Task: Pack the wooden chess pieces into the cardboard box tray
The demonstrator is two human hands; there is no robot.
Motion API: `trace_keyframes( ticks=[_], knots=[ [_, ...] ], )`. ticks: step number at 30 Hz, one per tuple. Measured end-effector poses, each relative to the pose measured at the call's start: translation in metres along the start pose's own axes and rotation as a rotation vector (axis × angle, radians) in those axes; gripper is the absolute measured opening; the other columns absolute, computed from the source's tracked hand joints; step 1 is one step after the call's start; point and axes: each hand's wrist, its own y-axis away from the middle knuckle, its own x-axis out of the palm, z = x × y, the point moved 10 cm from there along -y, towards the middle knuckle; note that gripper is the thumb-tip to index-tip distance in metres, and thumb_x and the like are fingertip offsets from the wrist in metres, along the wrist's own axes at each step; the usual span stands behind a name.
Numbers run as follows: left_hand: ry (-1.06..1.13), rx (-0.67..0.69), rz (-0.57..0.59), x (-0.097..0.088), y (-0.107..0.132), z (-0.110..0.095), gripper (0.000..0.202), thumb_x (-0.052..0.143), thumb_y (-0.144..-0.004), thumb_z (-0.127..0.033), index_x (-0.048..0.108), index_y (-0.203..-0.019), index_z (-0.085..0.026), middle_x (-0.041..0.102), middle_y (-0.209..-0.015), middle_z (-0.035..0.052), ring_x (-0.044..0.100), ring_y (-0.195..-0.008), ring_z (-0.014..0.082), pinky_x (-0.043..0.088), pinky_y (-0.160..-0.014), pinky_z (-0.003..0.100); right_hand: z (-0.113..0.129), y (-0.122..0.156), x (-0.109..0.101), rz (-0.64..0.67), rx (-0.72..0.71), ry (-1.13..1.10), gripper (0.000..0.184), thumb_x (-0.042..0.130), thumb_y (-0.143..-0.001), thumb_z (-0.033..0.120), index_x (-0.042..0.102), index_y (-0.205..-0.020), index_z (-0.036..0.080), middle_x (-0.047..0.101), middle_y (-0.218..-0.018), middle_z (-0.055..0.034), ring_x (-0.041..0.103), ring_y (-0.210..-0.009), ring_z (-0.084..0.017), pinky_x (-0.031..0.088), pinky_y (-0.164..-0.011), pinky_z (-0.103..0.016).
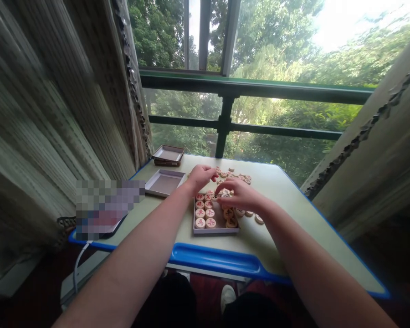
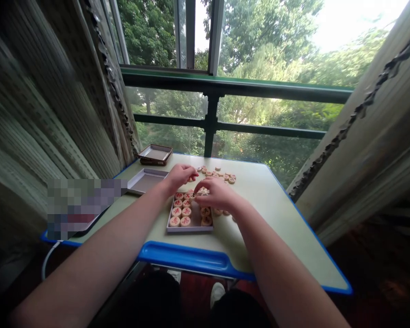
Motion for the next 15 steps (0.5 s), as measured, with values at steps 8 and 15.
trace_keyframes(
  ticks=[8, 15],
  knots=[
    [-0.014, 0.015, -0.005, -0.0022, -0.0037, -0.0003, 0.018, 0.053, -0.062, -0.027, 0.062, -0.057, -0.012, 0.056, -0.05, 0.0004, 0.039, -0.046, 0.0066, 0.029, -0.048, 0.022, -0.0054, -0.0019, 0.003, -0.002, 0.058, 0.052, 0.021, 0.063, -0.069, 0.03, 0.069, -0.087, 0.021, 0.06, -0.083, -0.0045, 0.053, -0.084, -0.02, 0.04, -0.076, -0.032],
    [-0.018, 0.062, 0.001, -0.0006, 0.0006, -0.0088, 0.018, 0.055, -0.063, -0.027, 0.063, -0.058, -0.012, 0.058, -0.053, 0.0006, 0.041, -0.048, 0.0068, 0.031, -0.049, 0.021, -0.0057, -0.0021, 0.0069, -0.032, 0.027, 0.143, 0.02, 0.064, -0.069, 0.033, 0.069, -0.084, 0.021, 0.057, -0.083, -0.0051, 0.051, -0.087, -0.021, 0.04, -0.078, -0.033]
  ],
)
